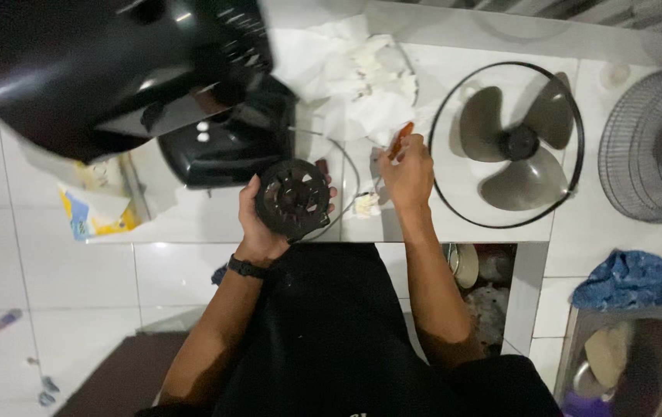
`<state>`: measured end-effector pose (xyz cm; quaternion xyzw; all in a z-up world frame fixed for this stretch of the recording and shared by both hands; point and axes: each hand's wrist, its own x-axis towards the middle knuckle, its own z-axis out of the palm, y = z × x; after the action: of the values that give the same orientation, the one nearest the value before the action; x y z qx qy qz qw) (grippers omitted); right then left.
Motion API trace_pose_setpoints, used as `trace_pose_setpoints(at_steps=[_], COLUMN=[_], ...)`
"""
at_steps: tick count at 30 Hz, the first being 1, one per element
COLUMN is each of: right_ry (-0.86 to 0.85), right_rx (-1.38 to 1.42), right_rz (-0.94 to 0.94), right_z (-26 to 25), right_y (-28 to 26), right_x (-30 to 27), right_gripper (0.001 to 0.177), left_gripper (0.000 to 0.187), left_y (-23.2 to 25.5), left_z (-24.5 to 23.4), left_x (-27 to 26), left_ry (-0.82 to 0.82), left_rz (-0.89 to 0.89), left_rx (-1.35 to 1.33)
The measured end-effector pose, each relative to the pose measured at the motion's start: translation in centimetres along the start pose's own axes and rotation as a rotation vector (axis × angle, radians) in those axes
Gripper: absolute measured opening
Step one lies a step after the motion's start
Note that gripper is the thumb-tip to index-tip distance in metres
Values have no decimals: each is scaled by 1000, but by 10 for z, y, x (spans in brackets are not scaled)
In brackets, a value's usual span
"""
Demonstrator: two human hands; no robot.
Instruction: The person assembles a black electric fan by attaching the motor housing to the base, inserting and tightening a screw, and cleaning the fan blade hub with a tissue. The person uses a screwdriver and tissue during the process.
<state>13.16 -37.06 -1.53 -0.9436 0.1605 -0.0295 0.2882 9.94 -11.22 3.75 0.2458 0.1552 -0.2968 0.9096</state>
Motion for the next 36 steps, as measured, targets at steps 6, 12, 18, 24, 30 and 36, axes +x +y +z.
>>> trace_pose_setpoints(at_steps=[6,12,18,24,30,36], right_ry=[-153,-99,-269,-458,-582,-659], right_rx=[224,456,1154,1136,1068,1051], right_rz=[336,316,70,-591,-722,-836], right_z=[-14,-49,-80,3,26,37], right_y=[18,24,-49,-130,-167,-186], right_x=[17,13,-12,-67,-90,-93], right_gripper=[42,33,14,6,20,27], left_gripper=[93,94,93,88,90,93], left_y=[-7,-1,13,20,20,18], left_z=[16,10,-18,-51,-80,-99], left_x=[10,2,-25,-64,-94,-103], left_ry=[28,42,-3,17,121,19], left_rz=[-41,-21,89,225,340,434], left_rx=[40,5,-89,-296,-339,-403])
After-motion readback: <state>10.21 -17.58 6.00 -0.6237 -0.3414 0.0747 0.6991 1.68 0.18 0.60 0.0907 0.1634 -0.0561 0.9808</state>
